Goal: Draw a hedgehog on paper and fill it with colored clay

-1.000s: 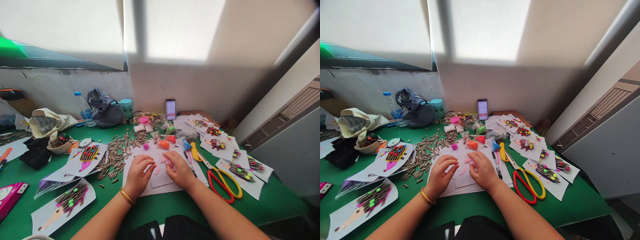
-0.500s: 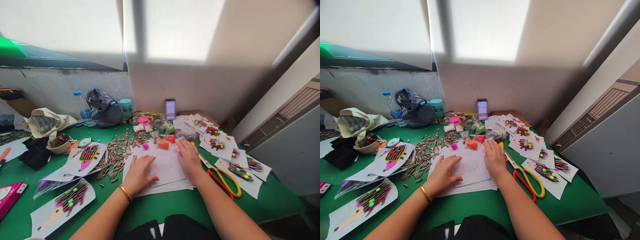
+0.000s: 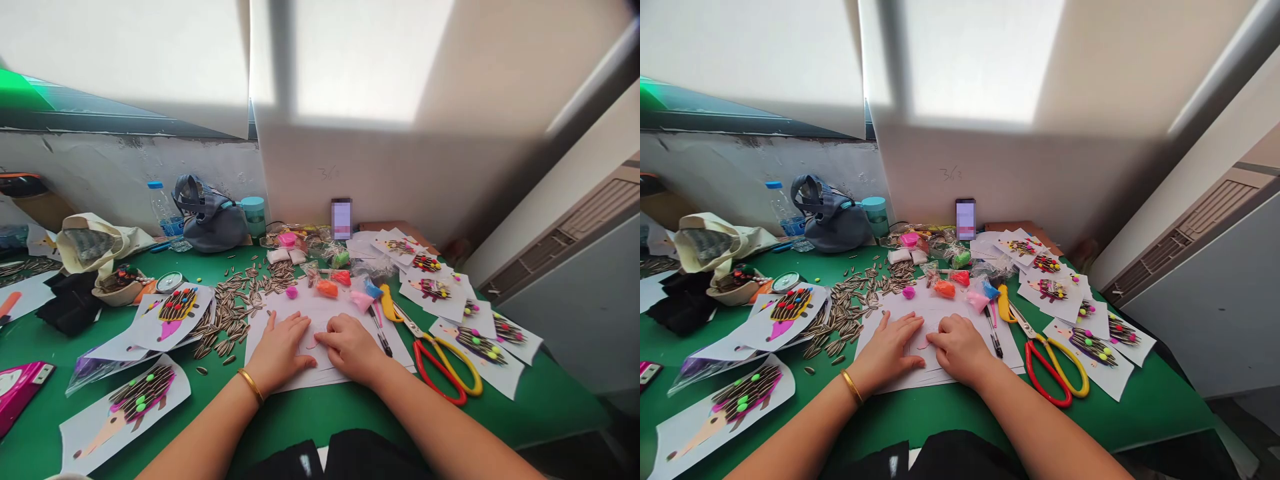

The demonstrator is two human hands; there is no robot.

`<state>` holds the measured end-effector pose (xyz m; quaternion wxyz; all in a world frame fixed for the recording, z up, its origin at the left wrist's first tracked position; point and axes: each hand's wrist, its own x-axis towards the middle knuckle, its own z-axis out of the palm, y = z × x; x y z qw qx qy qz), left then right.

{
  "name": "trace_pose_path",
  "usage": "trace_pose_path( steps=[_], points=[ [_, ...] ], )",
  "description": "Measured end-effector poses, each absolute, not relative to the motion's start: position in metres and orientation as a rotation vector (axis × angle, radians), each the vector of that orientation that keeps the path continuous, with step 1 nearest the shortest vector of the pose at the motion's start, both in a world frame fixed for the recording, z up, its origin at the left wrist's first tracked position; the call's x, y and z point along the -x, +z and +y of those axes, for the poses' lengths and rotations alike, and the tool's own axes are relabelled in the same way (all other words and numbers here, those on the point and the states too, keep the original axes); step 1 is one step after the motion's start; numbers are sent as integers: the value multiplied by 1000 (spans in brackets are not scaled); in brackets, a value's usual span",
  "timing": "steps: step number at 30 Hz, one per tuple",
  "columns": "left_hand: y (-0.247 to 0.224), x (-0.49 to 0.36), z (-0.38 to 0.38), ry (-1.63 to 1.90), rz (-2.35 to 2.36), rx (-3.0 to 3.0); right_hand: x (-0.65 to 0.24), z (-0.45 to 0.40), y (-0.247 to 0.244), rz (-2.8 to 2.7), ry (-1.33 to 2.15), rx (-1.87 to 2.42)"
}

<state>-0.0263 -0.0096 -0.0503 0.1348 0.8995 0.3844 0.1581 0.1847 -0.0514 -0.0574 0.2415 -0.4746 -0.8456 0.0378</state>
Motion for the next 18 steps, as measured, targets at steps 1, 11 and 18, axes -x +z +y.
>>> trace_pose_path(
  steps=[1,11,18],
  points=[
    [-50,26,-10,453,1115,-2605,-185,-52,-57,-2318,100,1293],
    [-50,26,-10,427,1127,-2605,-180,-55,-54,-2385,89,1241],
    [-52,27,-10,476,1106,-2615,-178,-56,-54,-2421,52,1198]
  ],
)
